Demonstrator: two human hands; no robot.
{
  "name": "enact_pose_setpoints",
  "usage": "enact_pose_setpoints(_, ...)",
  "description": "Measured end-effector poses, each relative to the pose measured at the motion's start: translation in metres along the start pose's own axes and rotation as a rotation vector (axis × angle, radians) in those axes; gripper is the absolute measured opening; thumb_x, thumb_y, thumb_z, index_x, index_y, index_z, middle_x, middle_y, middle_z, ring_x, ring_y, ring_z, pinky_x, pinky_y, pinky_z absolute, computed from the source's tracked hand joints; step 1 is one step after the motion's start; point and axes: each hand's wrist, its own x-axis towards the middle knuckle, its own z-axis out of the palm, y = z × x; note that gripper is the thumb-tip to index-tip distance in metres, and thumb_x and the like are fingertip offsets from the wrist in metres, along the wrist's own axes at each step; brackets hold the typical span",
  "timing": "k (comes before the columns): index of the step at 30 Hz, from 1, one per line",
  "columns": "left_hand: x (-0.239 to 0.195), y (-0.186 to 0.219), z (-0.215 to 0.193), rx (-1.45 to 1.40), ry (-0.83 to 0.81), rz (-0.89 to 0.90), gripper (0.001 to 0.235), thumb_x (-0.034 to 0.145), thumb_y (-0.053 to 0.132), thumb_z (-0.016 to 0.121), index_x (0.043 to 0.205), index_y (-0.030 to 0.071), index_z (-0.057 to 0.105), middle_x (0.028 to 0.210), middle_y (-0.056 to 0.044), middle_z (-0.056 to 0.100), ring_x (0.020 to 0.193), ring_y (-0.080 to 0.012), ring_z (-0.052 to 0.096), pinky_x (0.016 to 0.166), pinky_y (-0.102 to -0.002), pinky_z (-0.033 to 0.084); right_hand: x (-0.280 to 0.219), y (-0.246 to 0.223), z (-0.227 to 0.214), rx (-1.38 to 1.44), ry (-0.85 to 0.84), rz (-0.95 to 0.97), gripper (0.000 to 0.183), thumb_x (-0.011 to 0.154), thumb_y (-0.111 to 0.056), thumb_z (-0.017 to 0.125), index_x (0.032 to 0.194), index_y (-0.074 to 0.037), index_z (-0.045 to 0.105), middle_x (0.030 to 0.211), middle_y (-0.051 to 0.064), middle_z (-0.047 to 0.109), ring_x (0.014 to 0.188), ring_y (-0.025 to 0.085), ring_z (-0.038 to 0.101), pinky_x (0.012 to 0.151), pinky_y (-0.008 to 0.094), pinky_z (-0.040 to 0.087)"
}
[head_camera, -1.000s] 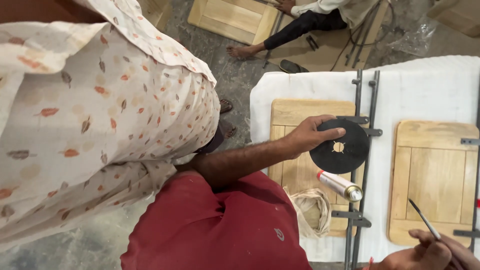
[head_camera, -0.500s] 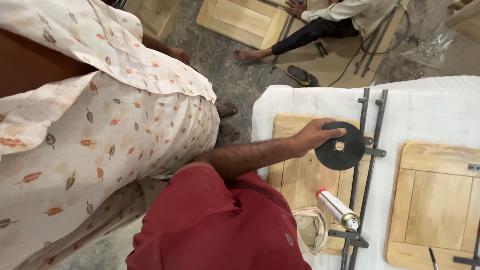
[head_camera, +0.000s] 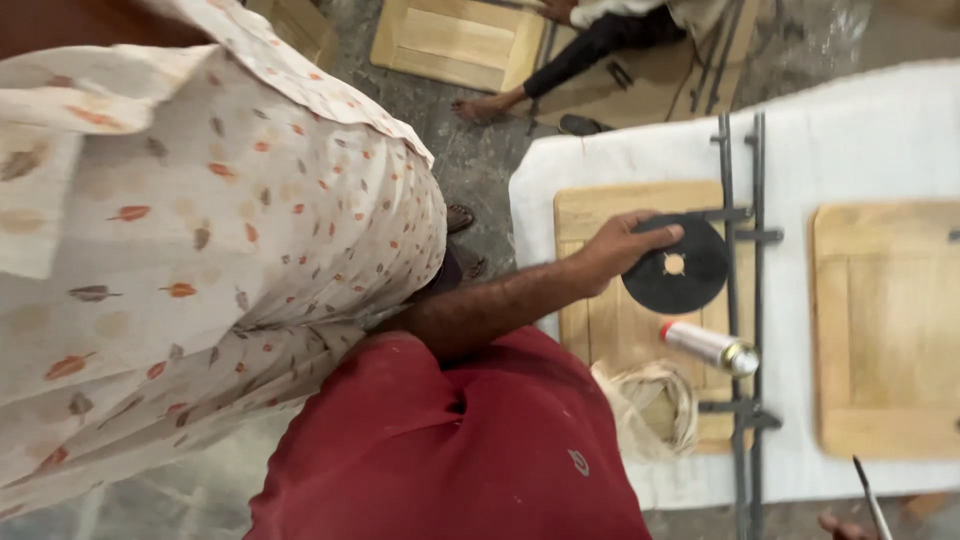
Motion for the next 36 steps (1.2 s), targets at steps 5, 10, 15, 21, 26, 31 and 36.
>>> enact_pose_setpoints(5,-0.007,-0.013,-0.01,0.056,0.073,-0.045,0.04,0.092,0.029,0.073,0.123,0.005,0.067,0.107,-0.005,0.071,0.095,-0.0147,0.068,0.079,-0.033,0.059,-0.04,-0.241,0.22,-0.012,0.356,0.037,0.027,0.115,-0.021,0.07,0.107,0.0,0.055,0.089,0.008,0.055,0.078,0.022,0.066,0.072,0.035,0.059)
enact_pose_setpoints(10,0.029,-0.026,-0.011,-0.056,0.096,-0.028,0.036,0.097,0.017,0.072,0.127,0.0,0.064,0.113,-0.007,0.074,0.103,-0.0157,0.07,0.091,-0.03,0.058,-0.002,-0.341,0.258,0.115,0.611,0.045,0.04,0.107,-0.021,0.088,0.111,-0.001,0.054,0.09,0.01,0.055,0.073,0.02,0.062,0.066,0.034,0.058)
enact_pose_setpoints(15,0.085,-0.045,-0.021,-0.101,0.164,-0.046,0.03,0.099,0.016,0.075,0.123,0.0,0.067,0.112,-0.008,0.073,0.1,-0.0156,0.07,0.089,-0.031,0.057,0.069,-0.301,0.246,0.139,0.438,0.102,0.034,0.105,-0.02,0.084,0.112,-0.003,0.055,0.088,0.01,0.057,0.068,0.018,0.061,0.062,0.03,0.056)
enact_pose_setpoints(21,0.169,-0.065,-0.054,-0.069,0.195,-0.072,0.031,0.099,0.02,0.073,0.122,0.001,0.067,0.111,-0.008,0.074,0.102,-0.0159,0.071,0.091,-0.032,0.059,0.179,-0.172,0.262,0.303,0.348,0.403,0.02,0.115,0.0,0.072,0.109,-0.002,0.053,0.087,0.01,0.056,0.074,0.019,0.061,0.068,0.036,0.056)
enact_pose_setpoints(26,0.221,-0.094,-0.089,-0.062,0.226,-0.165,0.032,0.099,0.022,0.073,0.121,-0.001,0.069,0.109,-0.009,0.075,0.099,-0.0173,0.071,0.089,-0.034,0.06,0.241,-0.053,0.297,0.468,0.293,0.54,0.022,0.113,0.004,0.073,0.115,-0.004,0.053,0.091,0.011,0.061,0.077,0.018,0.064,0.069,0.033,0.057)
enact_pose_setpoints(31,0.25,-0.106,-0.096,-0.024,0.25,-0.28,0.032,0.098,0.022,0.072,0.119,-0.001,0.069,0.105,-0.009,0.075,0.095,-0.017,0.072,0.087,-0.034,0.061,0.267,0.028,0.329,0.335,0.226,0.641,0.023,0.112,0.002,0.073,0.115,-0.006,0.052,0.098,0.011,0.066,0.078,0.015,0.067,0.068,0.028,0.06)
enact_pose_setpoints(36,0.254,-0.113,-0.107,0.069,0.171,-0.325,0.024,0.101,0.019,0.073,0.111,-0.002,0.07,0.098,-0.005,0.074,0.086,-0.0124,0.068,0.078,-0.03,0.057,0.277,0.082,0.35,0.167,0.097,0.619,0.025,0.111,0.005,0.073,0.115,-0.005,0.05,0.103,0.008,0.066,0.083,0.012,0.07,0.07,0.025,0.061)
